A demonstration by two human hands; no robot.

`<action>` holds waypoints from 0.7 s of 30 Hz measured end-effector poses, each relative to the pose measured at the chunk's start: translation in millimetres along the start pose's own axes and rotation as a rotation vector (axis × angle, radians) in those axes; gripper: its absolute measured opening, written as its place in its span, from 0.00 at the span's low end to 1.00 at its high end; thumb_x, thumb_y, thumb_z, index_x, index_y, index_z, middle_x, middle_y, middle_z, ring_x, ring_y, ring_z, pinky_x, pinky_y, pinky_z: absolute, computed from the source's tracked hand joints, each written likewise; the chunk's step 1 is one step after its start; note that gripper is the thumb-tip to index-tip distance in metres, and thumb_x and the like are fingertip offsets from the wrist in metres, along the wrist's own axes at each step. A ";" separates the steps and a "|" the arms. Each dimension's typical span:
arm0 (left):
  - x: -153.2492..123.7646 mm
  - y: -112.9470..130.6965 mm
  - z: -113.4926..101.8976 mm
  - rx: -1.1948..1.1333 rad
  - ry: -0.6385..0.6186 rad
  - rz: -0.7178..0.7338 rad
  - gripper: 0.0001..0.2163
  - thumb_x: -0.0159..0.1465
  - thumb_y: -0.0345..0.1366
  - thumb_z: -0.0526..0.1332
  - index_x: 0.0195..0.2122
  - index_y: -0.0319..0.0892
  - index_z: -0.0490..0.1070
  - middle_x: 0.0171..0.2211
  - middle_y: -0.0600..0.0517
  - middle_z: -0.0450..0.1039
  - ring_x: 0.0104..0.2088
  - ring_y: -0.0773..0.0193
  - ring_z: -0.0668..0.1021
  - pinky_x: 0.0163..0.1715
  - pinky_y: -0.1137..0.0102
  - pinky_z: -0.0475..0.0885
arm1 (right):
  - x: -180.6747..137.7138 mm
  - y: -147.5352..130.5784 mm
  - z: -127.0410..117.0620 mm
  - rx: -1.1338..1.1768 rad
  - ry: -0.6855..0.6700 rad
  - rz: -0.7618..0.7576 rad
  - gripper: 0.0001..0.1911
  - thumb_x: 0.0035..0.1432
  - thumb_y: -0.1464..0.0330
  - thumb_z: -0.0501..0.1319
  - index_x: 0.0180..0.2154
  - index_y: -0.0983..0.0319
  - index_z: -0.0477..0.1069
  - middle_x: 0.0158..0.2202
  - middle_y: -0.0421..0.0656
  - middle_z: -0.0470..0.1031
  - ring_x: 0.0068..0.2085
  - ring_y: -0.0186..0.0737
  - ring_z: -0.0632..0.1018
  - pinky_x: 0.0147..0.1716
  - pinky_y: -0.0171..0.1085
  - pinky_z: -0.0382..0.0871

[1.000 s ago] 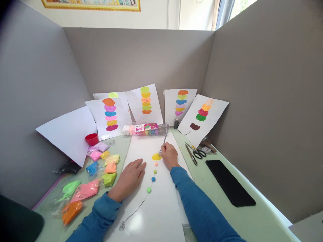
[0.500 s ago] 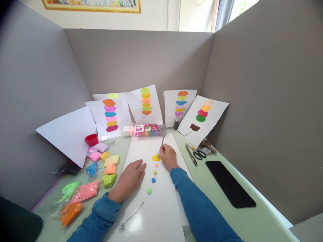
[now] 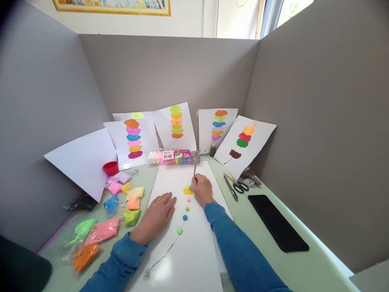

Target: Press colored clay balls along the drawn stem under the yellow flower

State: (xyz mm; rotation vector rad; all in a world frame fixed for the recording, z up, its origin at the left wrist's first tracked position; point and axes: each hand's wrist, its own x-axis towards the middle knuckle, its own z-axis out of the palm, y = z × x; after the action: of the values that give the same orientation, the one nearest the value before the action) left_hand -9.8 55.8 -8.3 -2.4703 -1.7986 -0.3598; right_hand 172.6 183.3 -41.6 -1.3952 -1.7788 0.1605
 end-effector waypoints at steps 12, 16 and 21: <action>-0.9 0.2 0.0 -0.003 -0.007 -0.002 0.16 0.66 0.33 0.48 0.53 0.42 0.66 0.58 0.43 0.64 0.58 0.53 0.66 0.57 0.56 0.59 | -0.3 -6.2 3.3 0.074 -0.032 -0.067 0.08 0.55 0.67 0.52 0.27 0.60 0.65 0.29 0.40 0.72 0.33 0.37 0.70 0.33 0.34 0.58; -0.6 0.1 -0.1 -0.004 -0.010 -0.006 0.16 0.66 0.33 0.49 0.53 0.42 0.66 0.58 0.43 0.64 0.58 0.54 0.66 0.58 0.56 0.59 | -0.2 -6.0 2.7 0.064 -0.017 -0.040 0.08 0.55 0.67 0.52 0.27 0.60 0.65 0.28 0.42 0.71 0.33 0.39 0.70 0.34 0.35 0.57; -1.0 -0.1 -0.8 -0.003 -0.018 0.001 0.16 0.66 0.33 0.48 0.53 0.43 0.66 0.58 0.44 0.64 0.58 0.54 0.65 0.57 0.56 0.60 | 4.6 -3.2 -8.4 0.065 0.000 0.042 0.08 0.56 0.66 0.51 0.27 0.60 0.64 0.26 0.41 0.71 0.29 0.38 0.69 0.29 0.34 0.55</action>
State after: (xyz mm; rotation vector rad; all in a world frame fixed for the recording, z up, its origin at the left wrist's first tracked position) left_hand -10.3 54.8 -7.7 -2.4842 -1.8052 -0.3421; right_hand 175.8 182.8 -32.0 -1.3866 -1.7297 0.2390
